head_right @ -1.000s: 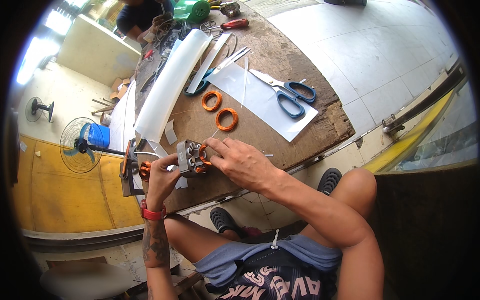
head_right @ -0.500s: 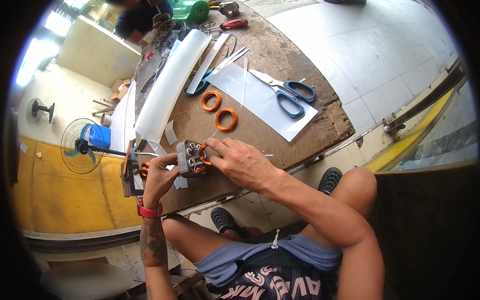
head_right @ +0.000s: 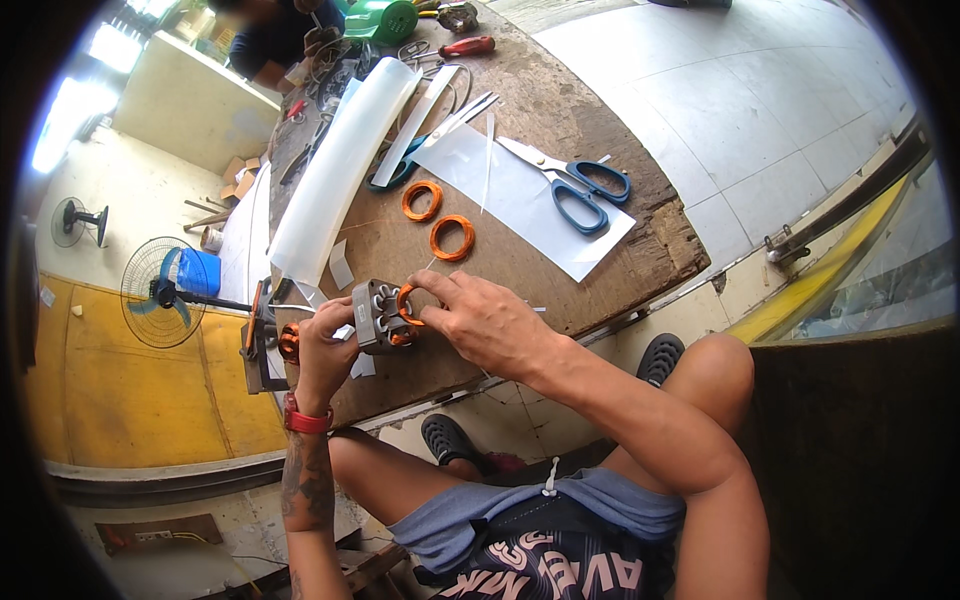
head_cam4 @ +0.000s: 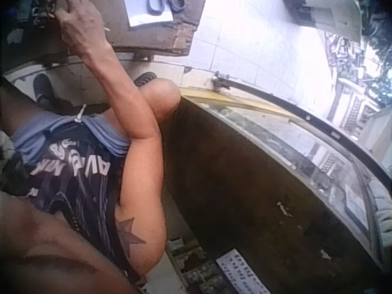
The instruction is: The person sits on the floor and assembles a small electrical component by hand. They place orange wire coils into a metal frame and secure them with white tape, repeating the process for multiple coils.
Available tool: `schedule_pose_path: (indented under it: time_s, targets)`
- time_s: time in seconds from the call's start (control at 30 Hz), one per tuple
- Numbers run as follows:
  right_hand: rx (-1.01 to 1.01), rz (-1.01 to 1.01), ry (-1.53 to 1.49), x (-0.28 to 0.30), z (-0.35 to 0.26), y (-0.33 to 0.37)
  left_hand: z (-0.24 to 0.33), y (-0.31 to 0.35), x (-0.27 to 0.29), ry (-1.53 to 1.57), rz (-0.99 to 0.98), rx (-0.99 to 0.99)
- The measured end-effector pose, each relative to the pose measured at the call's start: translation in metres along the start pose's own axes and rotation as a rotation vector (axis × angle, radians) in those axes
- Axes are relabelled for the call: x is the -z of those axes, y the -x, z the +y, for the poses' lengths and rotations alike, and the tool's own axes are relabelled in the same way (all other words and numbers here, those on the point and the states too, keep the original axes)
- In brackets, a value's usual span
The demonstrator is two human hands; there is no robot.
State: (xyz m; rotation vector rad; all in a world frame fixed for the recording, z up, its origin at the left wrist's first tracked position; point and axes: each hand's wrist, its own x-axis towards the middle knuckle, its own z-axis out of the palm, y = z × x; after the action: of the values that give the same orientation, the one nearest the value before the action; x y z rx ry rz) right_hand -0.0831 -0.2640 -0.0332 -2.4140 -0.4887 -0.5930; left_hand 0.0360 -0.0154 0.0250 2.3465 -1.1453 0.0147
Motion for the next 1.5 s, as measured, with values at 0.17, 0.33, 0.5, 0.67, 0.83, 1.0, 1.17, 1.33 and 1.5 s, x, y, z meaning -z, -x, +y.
schedule_pose_path:
  time_s: [0.17,0.33,0.5,0.67,0.83,1.0,1.17,1.33,1.5]
  targets:
    - [0.006,0.026,0.011,0.0,0.0,0.001,-0.005,0.009,-0.011,-0.009,0.074,-0.067]
    - [0.051,0.032,0.074,0.001,-0.001,-0.001,-0.006,0.016,-0.015,0.048,0.08,0.062]
    - [0.081,0.009,0.106,0.001,-0.002,-0.002,-0.003,0.017,-0.017,0.129,0.092,0.142]
    - [0.084,0.003,0.138,0.0,-0.004,-0.004,0.002,0.016,-0.02,0.141,0.134,0.125]
    - [0.086,0.034,0.14,-0.002,-0.007,-0.004,-0.001,0.019,-0.029,0.191,0.167,0.101]
    - [0.081,0.031,0.157,-0.003,-0.009,-0.005,-0.01,0.025,-0.035,0.271,0.162,0.123]
    - [0.106,0.024,0.172,-0.005,-0.007,-0.005,-0.011,0.028,-0.039,0.266,0.175,0.1]
    - [0.128,0.02,0.157,-0.012,-0.011,-0.01,-0.005,0.036,-0.043,0.409,0.163,0.198]
    - [0.148,0.012,0.139,-0.01,-0.009,-0.01,-0.008,0.032,-0.034,0.209,0.074,0.024]
